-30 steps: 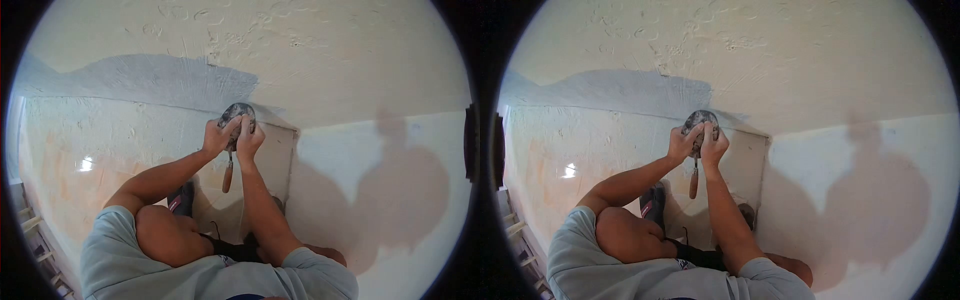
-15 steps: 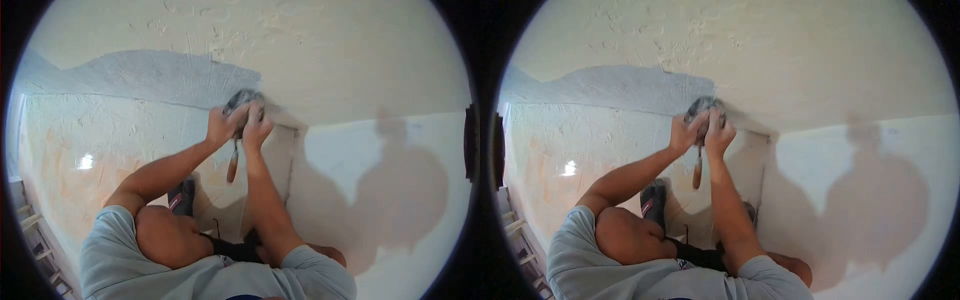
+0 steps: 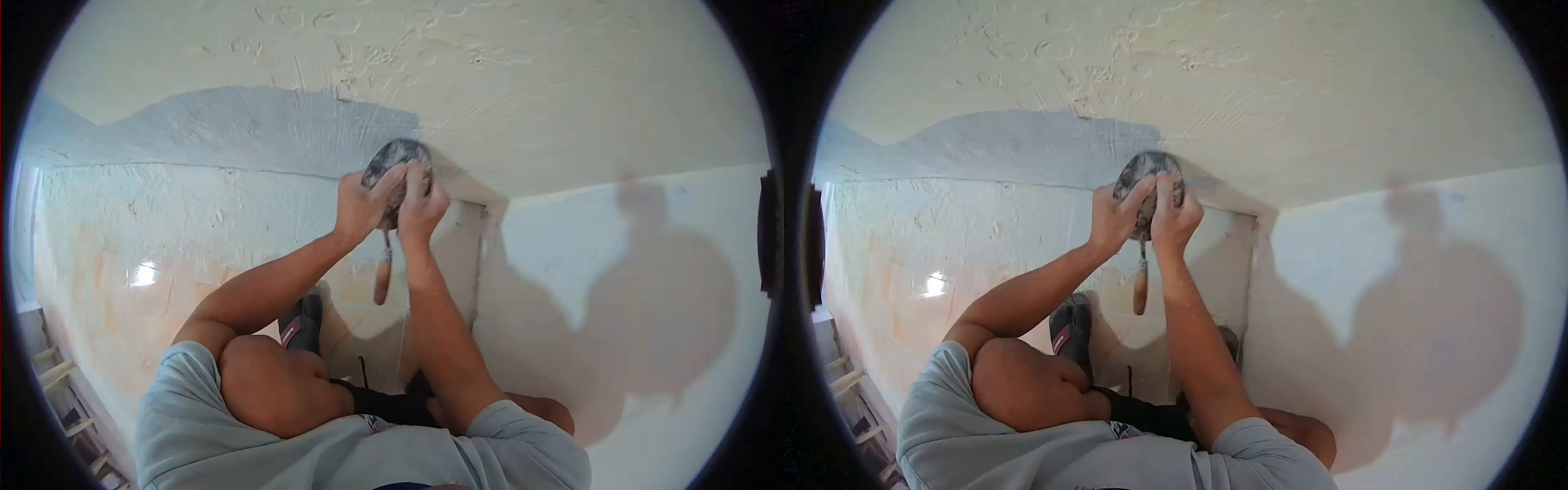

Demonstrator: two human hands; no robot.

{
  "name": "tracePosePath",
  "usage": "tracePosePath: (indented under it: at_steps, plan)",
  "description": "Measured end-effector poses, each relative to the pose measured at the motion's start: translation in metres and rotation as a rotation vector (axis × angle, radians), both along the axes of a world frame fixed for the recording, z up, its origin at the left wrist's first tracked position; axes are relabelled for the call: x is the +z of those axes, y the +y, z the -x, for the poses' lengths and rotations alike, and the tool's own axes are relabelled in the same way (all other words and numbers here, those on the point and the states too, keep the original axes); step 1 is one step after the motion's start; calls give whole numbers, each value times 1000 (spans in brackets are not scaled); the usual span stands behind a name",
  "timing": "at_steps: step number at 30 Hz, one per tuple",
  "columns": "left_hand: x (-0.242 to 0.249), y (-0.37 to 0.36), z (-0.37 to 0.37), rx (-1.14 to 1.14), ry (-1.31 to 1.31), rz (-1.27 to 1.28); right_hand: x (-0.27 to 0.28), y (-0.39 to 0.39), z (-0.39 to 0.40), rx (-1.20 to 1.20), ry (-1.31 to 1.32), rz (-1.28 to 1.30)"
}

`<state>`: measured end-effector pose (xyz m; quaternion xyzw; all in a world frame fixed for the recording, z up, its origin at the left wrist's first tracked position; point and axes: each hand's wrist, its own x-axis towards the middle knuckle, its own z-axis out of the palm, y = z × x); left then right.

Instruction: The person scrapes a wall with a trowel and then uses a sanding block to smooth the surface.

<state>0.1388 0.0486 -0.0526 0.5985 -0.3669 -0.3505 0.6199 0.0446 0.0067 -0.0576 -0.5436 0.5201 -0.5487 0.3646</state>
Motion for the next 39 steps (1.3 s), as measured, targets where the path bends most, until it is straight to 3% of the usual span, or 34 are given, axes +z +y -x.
tracePosePath:
  at_steps: [2,6,10,14,17,20,23,24,28,35,38,39]
  plan:
    - [-10,11,2,2,1,-48,-20,9,0,-27,28,-39]
    - [18,-2,-6,-13,-37,-11,21,-4,-4,5,-2,59]
    - [26,2,3,15,92,25,35,5,0,-25,48,-40]
    - [5,5,4,16,12,-37,2,5,1,-21,-16,-36]
    - [35,-4,1,17,34,11,41,-5,2,56,-21,-34]
    - [30,-7,6,32,117,58,46,-5,3,12,19,39]
    - [12,4,5,3,-9,8,5,3,7,-14,62,-10]
    - [10,5,9,22,55,-71,10,6,3,-37,-1,26]
    - [41,-6,8,29,121,4,50,-6,4,27,-24,-1]
    - [13,1,8,52,20,-17,18,6,-1,-27,-89,-9]
    - [55,-6,3,19,58,-19,54,-9,2,-5,2,64]
    - [51,-2,7,13,59,-42,62,-7,-1,37,-143,95]
